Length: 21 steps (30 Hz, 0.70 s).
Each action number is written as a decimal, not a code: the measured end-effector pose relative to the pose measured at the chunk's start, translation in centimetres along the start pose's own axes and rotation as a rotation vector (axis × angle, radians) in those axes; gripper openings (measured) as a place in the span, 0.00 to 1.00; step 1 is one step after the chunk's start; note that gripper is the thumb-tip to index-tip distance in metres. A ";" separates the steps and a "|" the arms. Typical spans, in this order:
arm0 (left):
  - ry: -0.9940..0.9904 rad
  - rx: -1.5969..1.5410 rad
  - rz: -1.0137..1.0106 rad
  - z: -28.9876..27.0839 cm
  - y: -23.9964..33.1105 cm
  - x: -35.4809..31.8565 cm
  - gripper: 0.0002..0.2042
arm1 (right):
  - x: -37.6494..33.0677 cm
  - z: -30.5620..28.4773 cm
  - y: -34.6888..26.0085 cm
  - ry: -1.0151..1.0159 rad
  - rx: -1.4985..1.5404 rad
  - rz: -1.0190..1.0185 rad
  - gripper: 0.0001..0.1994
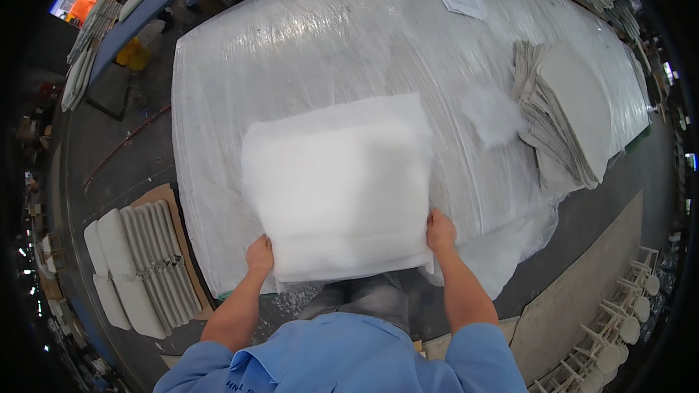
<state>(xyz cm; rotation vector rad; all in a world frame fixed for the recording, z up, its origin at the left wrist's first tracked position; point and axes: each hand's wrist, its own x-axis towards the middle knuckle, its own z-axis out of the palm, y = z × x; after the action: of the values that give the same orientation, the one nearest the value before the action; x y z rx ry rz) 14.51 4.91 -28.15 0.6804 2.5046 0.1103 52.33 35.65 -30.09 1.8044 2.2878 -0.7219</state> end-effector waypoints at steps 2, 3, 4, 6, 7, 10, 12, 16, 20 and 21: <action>-0.049 0.047 0.019 -0.8 0.2 0.3 0.16 | 0.3 -0.6 -0.2 0.101 -0.044 -0.112 0.06; -0.052 0.066 0.031 -1.1 0.4 0.4 0.15 | 0.4 -0.9 -0.4 0.150 -0.067 -0.165 0.06; -0.054 0.086 0.044 -1.4 0.5 0.4 0.14 | 0.6 -1.3 -0.5 0.148 -0.085 -0.167 0.06; 0.113 0.142 0.093 -1.6 0.9 0.3 0.11 | 0.9 -2.1 -1.3 0.142 -0.119 -0.168 0.07; 0.196 0.169 0.117 -1.6 1.1 0.3 0.10 | 1.1 -2.2 -1.7 0.068 -0.134 -0.105 0.07; -0.022 0.172 0.014 -2.2 2.1 1.2 0.07 | 1.5 -2.0 -1.6 -0.075 -0.105 0.046 0.07; 0.032 0.095 0.038 -1.9 1.9 1.3 0.06 | 1.3 -1.2 -0.7 -0.072 0.011 0.094 0.06; -0.039 -0.089 -0.115 -1.6 1.4 1.1 0.07 | 0.3 -0.7 -0.1 -0.093 0.227 0.202 0.14; -0.012 -0.490 -0.320 -0.5 1.2 -0.2 0.13 | -0.7 0.0 -0.6 -0.052 0.359 0.281 0.27; -0.008 -0.540 -0.322 -0.3 1.1 -0.5 0.14 | -0.9 0.2 -0.6 -0.043 0.410 0.318 0.31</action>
<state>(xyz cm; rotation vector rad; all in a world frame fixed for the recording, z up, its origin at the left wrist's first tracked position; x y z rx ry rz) 15.20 5.65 -27.39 0.0569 2.3809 0.6318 51.97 34.67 -29.74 2.2250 1.8550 -1.2184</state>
